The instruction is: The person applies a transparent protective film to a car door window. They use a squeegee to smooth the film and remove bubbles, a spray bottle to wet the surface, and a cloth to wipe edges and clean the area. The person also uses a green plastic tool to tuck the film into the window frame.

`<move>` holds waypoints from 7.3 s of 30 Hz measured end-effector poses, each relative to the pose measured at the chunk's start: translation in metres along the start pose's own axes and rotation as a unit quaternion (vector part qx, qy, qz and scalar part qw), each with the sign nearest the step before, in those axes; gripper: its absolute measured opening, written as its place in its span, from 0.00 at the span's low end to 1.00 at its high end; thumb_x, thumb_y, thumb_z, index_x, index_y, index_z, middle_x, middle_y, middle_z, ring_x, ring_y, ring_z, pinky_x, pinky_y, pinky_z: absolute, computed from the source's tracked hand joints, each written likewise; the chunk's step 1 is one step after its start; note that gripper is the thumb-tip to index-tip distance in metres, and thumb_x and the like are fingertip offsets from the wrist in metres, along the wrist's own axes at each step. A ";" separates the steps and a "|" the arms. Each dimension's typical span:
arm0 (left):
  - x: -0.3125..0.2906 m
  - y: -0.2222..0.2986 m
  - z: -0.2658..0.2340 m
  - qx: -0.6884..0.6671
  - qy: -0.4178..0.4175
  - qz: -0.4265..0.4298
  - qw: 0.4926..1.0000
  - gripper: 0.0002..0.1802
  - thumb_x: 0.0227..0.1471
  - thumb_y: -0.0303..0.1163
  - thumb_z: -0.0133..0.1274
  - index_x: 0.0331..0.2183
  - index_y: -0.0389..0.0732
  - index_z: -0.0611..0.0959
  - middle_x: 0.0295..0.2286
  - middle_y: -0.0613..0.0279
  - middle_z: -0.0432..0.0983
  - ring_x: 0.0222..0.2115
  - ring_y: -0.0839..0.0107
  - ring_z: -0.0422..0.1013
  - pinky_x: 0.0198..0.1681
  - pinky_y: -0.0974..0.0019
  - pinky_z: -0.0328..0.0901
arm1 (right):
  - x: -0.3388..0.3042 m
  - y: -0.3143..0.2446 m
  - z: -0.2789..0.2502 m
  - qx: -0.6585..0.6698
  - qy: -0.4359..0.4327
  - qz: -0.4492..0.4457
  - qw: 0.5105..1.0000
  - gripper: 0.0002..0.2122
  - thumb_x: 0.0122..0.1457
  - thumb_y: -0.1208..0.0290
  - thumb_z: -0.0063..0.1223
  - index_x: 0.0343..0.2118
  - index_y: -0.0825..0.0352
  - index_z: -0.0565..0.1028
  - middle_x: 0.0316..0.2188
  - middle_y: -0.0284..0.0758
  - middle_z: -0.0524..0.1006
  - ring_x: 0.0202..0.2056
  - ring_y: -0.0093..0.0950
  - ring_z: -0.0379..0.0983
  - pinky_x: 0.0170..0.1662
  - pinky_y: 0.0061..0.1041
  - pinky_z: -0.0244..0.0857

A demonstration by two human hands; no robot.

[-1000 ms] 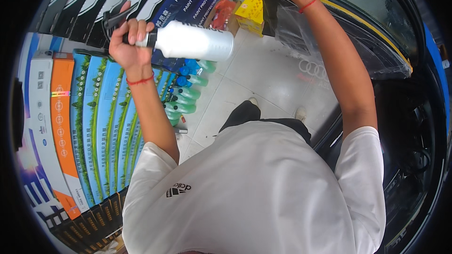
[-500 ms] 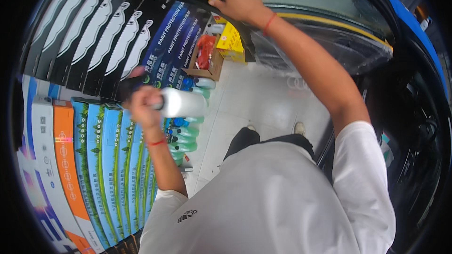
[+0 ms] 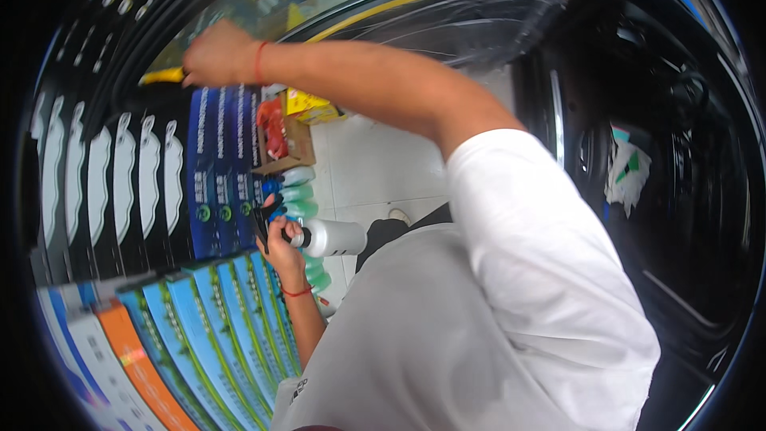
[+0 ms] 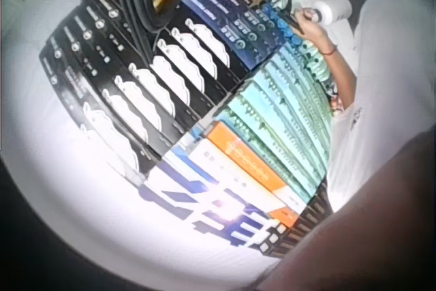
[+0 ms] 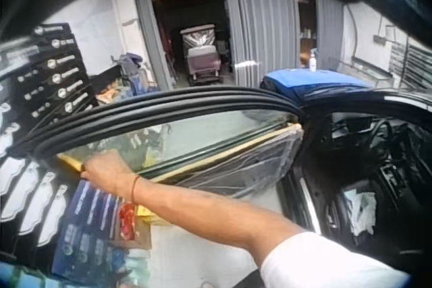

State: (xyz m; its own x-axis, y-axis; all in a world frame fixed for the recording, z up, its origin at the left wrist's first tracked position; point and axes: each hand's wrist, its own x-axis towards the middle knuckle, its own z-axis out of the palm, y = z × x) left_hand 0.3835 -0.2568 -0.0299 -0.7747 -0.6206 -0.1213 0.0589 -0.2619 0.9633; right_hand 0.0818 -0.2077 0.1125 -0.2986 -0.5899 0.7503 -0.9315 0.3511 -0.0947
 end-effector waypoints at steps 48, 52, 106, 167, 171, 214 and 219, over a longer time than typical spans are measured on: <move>-0.033 -0.059 0.057 0.214 -0.149 -0.157 0.953 0.30 0.47 0.18 0.40 0.55 0.25 0.70 0.18 0.65 0.68 0.20 0.78 0.64 0.27 0.74 0.61 | -0.349 0.306 -0.107 0.741 0.342 0.408 0.410 0.34 0.58 0.28 0.32 0.22 0.60 0.66 0.12 0.27 0.59 0.13 0.23 0.54 0.17 0.25 0.45; -0.028 -0.051 0.000 0.228 -0.133 -0.106 0.959 0.32 0.47 0.18 0.38 0.56 0.24 0.68 0.18 0.65 0.68 0.20 0.77 0.64 0.28 0.73 0.62 | -0.223 0.185 -0.035 0.739 0.376 0.413 0.377 0.37 0.54 0.22 0.26 0.20 0.58 0.65 0.12 0.27 0.57 0.13 0.20 0.51 0.17 0.23 0.42; -0.025 -0.039 -0.118 0.291 -0.112 -0.133 0.941 0.26 0.53 0.20 0.43 0.54 0.29 0.73 0.19 0.69 0.67 0.19 0.82 0.63 0.24 0.77 0.58 | -0.270 0.157 -0.030 0.017 0.048 0.470 0.881 0.21 0.64 0.50 0.50 0.30 0.67 0.76 0.16 0.39 0.74 0.19 0.34 0.73 0.24 0.33 0.66; -0.081 -0.114 0.137 0.409 -0.265 -0.197 0.851 0.25 0.53 0.18 0.45 0.54 0.30 0.73 0.18 0.72 0.64 0.17 0.83 0.61 0.21 0.77 0.58 | -0.457 0.390 -0.184 0.163 0.190 0.601 0.759 0.34 0.57 0.37 0.52 0.12 0.70 0.71 0.10 0.31 0.68 0.17 0.22 0.65 0.25 0.27 0.62; -0.082 -0.121 0.134 0.382 -0.247 -0.232 0.860 0.24 0.54 0.19 0.44 0.54 0.29 0.73 0.19 0.71 0.65 0.17 0.83 0.61 0.21 0.76 0.57 | -0.459 0.386 -0.190 0.194 0.157 0.614 0.749 0.35 0.55 0.35 0.52 0.13 0.70 0.72 0.12 0.36 0.70 0.19 0.28 0.68 0.27 0.29 0.63; -0.072 -0.117 0.115 0.373 -0.293 -0.146 0.868 0.25 0.53 0.19 0.44 0.54 0.29 0.72 0.19 0.72 0.64 0.18 0.84 0.61 0.22 0.77 0.59 | -0.406 0.407 -0.234 0.556 -0.008 0.703 0.443 0.25 0.61 0.39 0.50 0.21 0.57 0.61 0.09 0.16 0.50 0.08 0.09 0.44 0.11 0.11 0.36; -0.072 -0.126 0.115 0.364 -0.302 -0.138 0.870 0.25 0.53 0.19 0.45 0.54 0.32 0.73 0.19 0.72 0.64 0.18 0.84 0.62 0.22 0.77 0.59 | -0.380 0.260 -0.240 0.631 -0.087 0.597 0.487 0.24 0.60 0.41 0.53 0.26 0.61 0.68 0.11 0.17 0.55 0.10 0.09 0.47 0.11 0.12 0.38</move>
State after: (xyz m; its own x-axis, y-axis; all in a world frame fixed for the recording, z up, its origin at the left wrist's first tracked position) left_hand 0.3598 -0.0941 -0.1153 -0.8987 -0.0497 -0.4357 -0.4259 0.3351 0.8404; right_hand 0.0025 0.2823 -0.0409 -0.6950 -0.6039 -0.3903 0.5756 -0.1419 -0.8053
